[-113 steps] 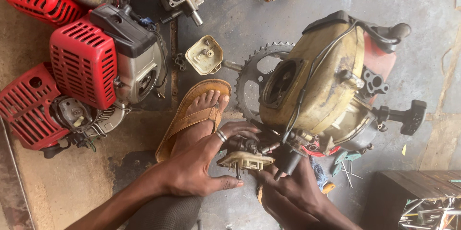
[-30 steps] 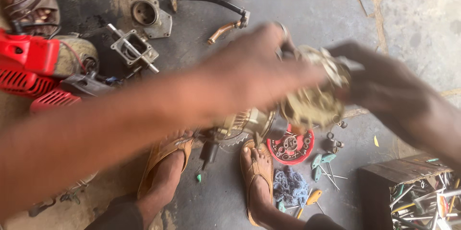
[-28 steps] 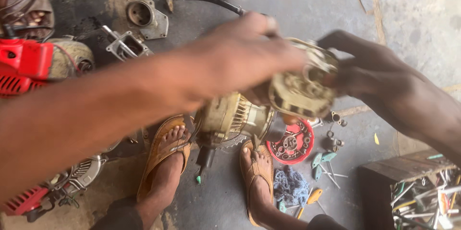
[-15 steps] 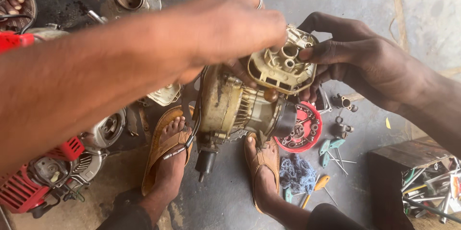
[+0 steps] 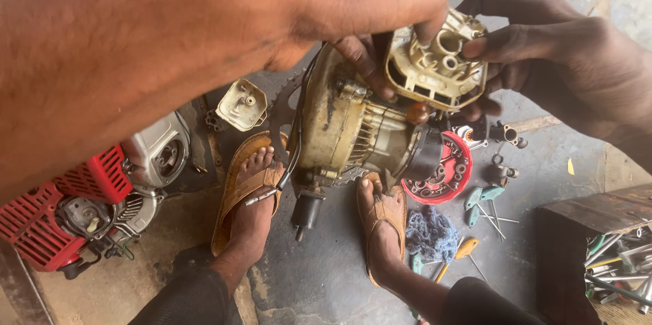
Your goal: The person disassembles a small engine, removing the cylinder head and using a screwdriver to work on the internal components. They then handle a piston and cylinder block, wiping them with a cloth before placing them on the floor.
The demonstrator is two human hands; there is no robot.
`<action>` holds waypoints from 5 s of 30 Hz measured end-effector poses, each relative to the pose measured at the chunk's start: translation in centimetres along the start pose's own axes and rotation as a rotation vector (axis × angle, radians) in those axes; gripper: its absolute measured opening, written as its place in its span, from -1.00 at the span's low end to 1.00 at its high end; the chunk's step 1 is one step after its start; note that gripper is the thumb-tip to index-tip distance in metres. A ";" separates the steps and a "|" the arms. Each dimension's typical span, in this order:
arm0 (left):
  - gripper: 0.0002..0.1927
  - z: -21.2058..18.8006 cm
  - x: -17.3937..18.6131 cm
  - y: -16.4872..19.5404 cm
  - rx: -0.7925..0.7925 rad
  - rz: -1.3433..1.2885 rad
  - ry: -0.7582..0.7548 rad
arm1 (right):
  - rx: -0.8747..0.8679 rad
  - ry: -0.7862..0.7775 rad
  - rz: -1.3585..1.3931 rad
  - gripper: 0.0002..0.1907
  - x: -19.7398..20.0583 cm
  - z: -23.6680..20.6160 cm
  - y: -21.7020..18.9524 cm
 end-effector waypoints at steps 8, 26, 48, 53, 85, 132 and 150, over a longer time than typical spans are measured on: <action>-0.61 0.8 -2.3 -2.0 -0.027 0.038 0.000 | -0.022 0.090 -0.103 -0.49 0.4 0.1 0.3; -0.60 0.5 -3.6 -2.9 -0.031 0.045 0.006 | -0.192 0.676 0.218 -0.53 -11.5 -3.3 27.3; -0.59 0.1 -2.8 -3.4 -0.056 0.059 0.030 | -0.509 0.714 -0.383 -0.41 -12.4 -3.3 33.4; -0.58 0.0 -2.8 -3.2 -0.063 0.066 0.036 | -0.464 0.745 -0.302 -0.32 -12.6 -3.3 31.8; -0.55 3.5 2.5 -2.2 -0.118 0.141 0.309 | -0.407 0.020 -0.514 0.32 18.7 4.8 15.8; -0.44 -3.8 0.1 -0.3 -0.578 0.346 0.286 | 0.154 0.081 -0.434 -0.31 -1.7 -0.1 -3.2; -0.13 -4.8 0.3 -1.9 -0.640 0.289 0.304 | 0.590 0.234 -1.994 -0.87 -10.3 -2.5 -8.0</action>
Point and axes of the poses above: each hand's wrist, its own z-axis towards the middle knuckle, its own x-axis out of the back of the hand, y = z × x, the point moved 10 cm from there along z, towards the middle knuckle, and after that the axes turned 5 degrees about -y, right-handed, at the moved point
